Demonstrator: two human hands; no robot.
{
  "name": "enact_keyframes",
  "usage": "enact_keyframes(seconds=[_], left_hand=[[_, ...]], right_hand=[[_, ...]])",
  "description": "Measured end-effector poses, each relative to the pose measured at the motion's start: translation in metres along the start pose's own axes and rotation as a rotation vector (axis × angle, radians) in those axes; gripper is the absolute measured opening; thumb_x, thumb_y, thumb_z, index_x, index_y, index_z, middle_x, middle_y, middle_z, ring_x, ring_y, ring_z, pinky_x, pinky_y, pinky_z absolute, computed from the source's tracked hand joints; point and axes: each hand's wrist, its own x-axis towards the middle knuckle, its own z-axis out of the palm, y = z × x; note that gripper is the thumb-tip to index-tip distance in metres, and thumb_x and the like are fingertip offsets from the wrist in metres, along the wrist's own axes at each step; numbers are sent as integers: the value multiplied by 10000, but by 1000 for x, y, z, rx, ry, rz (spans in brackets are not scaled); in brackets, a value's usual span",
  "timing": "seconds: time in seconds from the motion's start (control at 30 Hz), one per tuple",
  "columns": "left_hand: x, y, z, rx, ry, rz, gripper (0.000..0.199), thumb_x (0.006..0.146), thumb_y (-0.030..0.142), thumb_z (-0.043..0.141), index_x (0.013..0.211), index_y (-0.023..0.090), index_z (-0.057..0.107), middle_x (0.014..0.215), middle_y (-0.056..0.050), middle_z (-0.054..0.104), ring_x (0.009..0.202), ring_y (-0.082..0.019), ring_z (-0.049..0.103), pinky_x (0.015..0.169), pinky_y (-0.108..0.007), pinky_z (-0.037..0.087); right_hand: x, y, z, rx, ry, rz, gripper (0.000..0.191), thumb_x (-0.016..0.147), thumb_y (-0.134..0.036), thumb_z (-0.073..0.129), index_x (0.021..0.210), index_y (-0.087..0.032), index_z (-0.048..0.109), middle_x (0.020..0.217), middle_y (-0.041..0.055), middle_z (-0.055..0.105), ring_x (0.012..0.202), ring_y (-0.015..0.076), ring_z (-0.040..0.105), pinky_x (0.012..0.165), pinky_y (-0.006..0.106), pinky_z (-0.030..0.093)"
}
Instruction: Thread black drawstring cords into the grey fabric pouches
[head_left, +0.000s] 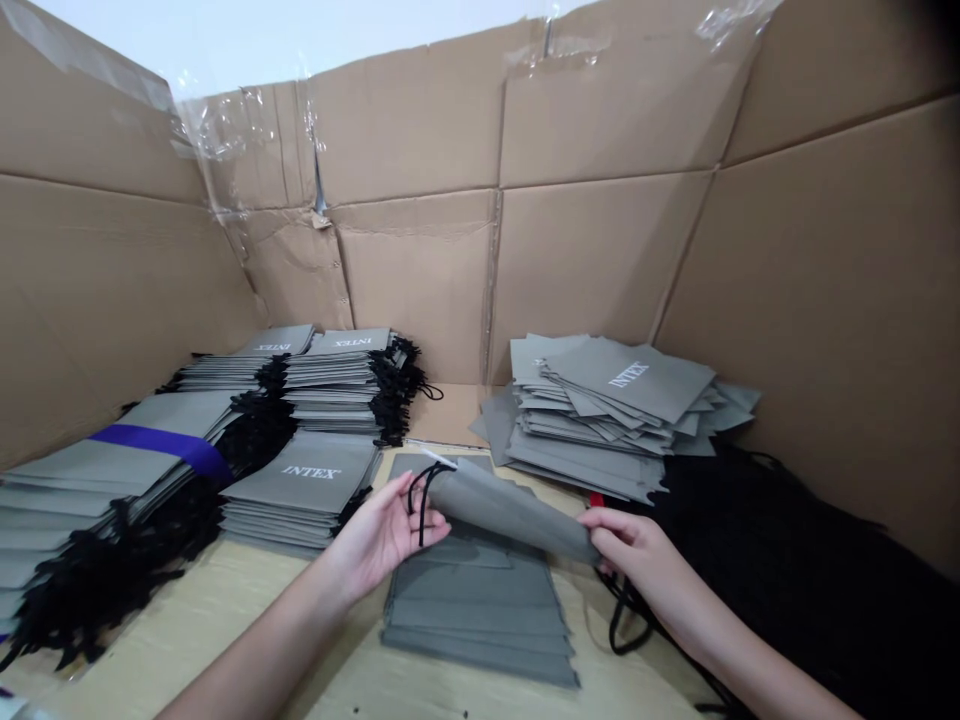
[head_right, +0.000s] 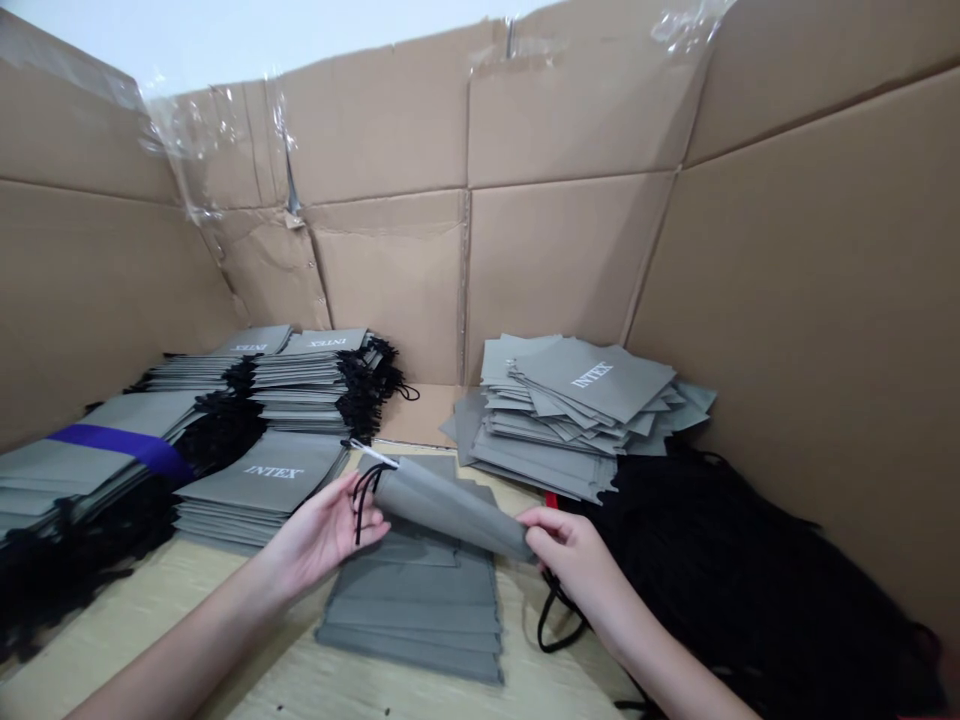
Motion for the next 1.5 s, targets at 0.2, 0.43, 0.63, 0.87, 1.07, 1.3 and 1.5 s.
enact_keyframes(seconds=[0.2, 0.43, 0.63, 0.87, 1.07, 1.3, 1.5], left_hand=[[5, -1, -12, 188, 48, -59, 142, 822, 237, 549, 777, 108, 586, 556, -8, 577, 527, -137, 594, 654, -335, 519], [4, 2, -17, 132, 95, -184, 135, 820, 189, 533, 825, 84, 619, 577, -17, 577, 520, -112, 567, 622, -289, 498], [2, 7, -13, 108, 119, -53, 235, 828, 287, 542, 1054, 234, 580, 591, 46, 545, 422, -47, 449, 580, -253, 467], [0, 9, -5, 205, 127, 219, 99, 780, 290, 602, 795, 193, 588, 775, 19, 568, 703, -107, 552, 684, -271, 472], [-4, 29, -7, 263, 31, 480, 138, 749, 231, 621, 665, 160, 538, 872, -3, 563, 825, -135, 539, 711, -258, 470], [-11, 42, -4, 56, -190, 475, 180, 795, 190, 556, 641, 171, 465, 495, 56, 343, 616, -132, 487, 758, -355, 456], [-4, 30, -6, 497, -2, 594, 234, 815, 349, 546, 669, 167, 530, 458, 74, 240, 512, -101, 354, 609, -214, 375]], right_hand=[[0, -4, -3, -102, 20, -56, 263, 583, -342, 462, 630, -160, 646, 492, -10, 513, 458, 126, 448, 454, 224, 357], [-4, -15, -2, -161, 80, -161, 233, 554, -333, 482, 560, -175, 653, 558, 30, 628, 543, 179, 558, 508, 236, 426], [-3, -5, -1, -193, 64, -207, 228, 596, -317, 494, 612, -183, 678, 651, 39, 679, 629, 207, 602, 581, 248, 453], [1, 1, -2, -206, 47, -184, 226, 606, -299, 487, 632, -171, 672, 642, 36, 663, 623, 204, 588, 578, 251, 441], [0, -3, -2, -182, 22, -154, 223, 587, -308, 478, 597, -171, 653, 620, 35, 646, 611, 202, 569, 564, 260, 426], [0, -5, 0, -148, -5, -113, 237, 576, -324, 459, 596, -168, 636, 541, 15, 573, 489, 146, 478, 475, 242, 374], [1, -3, 1, -91, -30, -55, 237, 566, -340, 463, 599, -171, 626, 547, 4, 552, 446, 115, 430, 438, 227, 350]])
